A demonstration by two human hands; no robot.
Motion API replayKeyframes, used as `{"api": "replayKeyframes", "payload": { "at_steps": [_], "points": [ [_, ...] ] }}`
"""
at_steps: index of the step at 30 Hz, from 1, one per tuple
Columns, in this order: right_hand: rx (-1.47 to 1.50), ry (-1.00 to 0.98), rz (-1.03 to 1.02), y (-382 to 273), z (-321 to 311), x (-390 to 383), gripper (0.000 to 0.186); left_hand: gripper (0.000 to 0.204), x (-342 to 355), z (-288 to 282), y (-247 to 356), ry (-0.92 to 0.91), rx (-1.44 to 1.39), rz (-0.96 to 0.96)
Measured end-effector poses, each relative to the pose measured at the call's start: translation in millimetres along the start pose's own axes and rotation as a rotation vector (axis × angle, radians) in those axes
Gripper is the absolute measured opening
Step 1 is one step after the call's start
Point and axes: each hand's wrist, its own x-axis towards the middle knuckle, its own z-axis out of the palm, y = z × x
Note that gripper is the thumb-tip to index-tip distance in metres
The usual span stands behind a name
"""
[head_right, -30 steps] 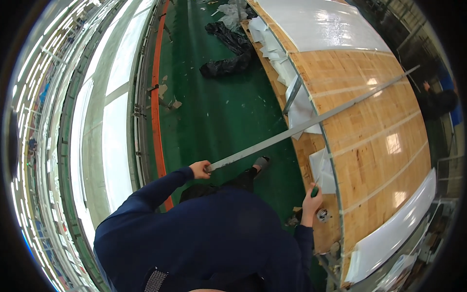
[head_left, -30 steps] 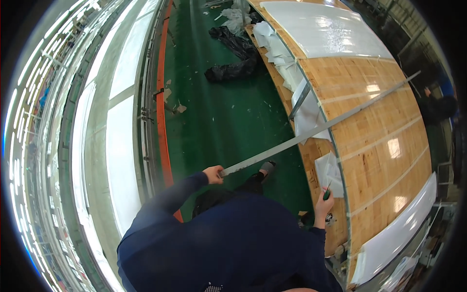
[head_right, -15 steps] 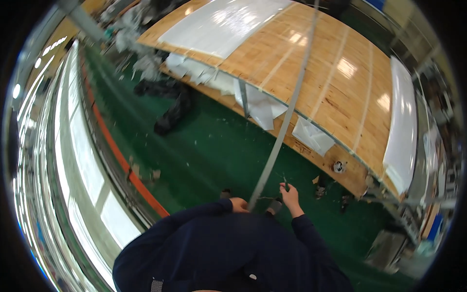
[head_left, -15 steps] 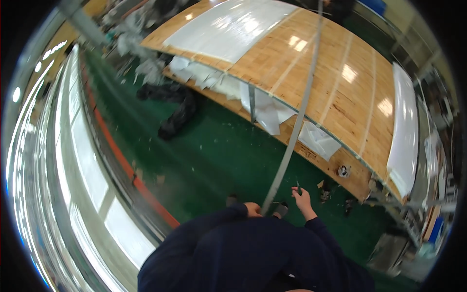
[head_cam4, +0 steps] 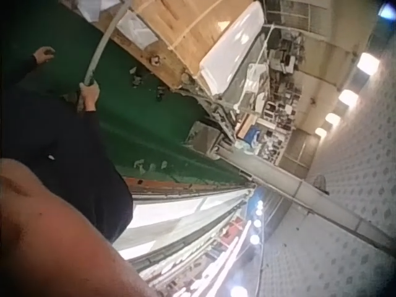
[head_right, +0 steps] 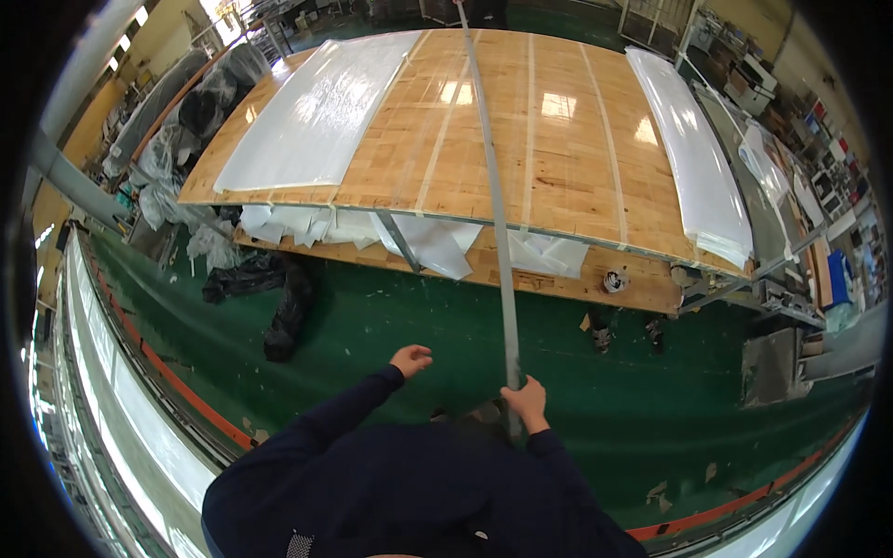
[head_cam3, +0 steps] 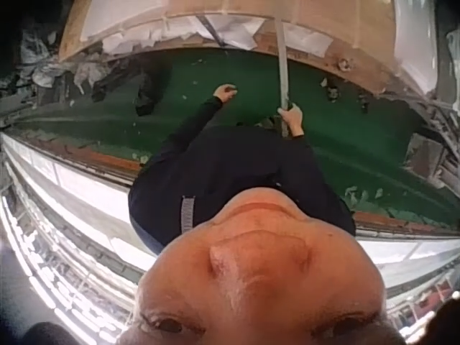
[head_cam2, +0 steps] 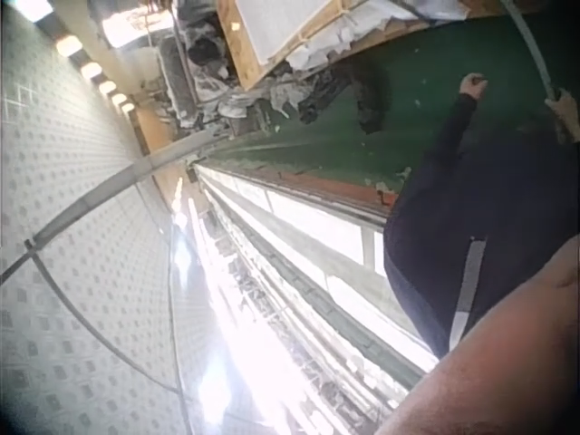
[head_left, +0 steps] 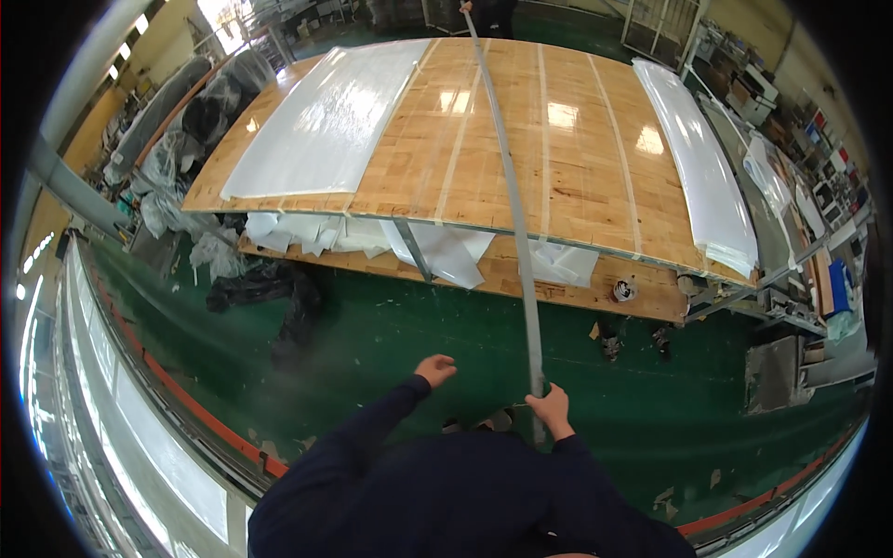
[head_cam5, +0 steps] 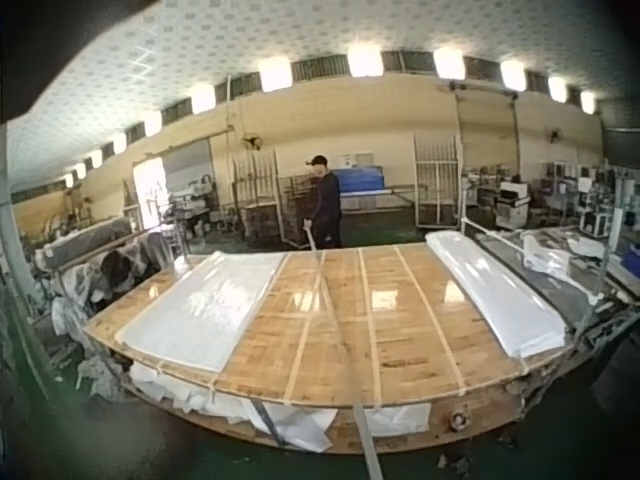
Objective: The person is measuring and cutting large sheets of white plastic or fabric on a long table in a workshop.
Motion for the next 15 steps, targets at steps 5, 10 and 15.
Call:
{"api": "replayKeyframes", "payload": {
  "at_steps": [5, 10, 15],
  "points": [
    [0.123, 0.091, 0.087, 38.6, -37.8, 7.4, 0.078, 0.030, 55.3, -79.1, 11.1, 0.277, 0.099, 0.109],
    [0.076, 0.213, 0.083, 22.5, -47.1, 0.9, 0.066, 0.027, 121.2, -151.2, 52.0, 0.519, 0.111, 0.105],
    [-0.044, 0.204, 0.169, -7.1, -44.8, 11.2, 0.051, 0.031, 208.7, -234.2, 87.5, 0.711, 0.083, 0.255]
  ]
}}
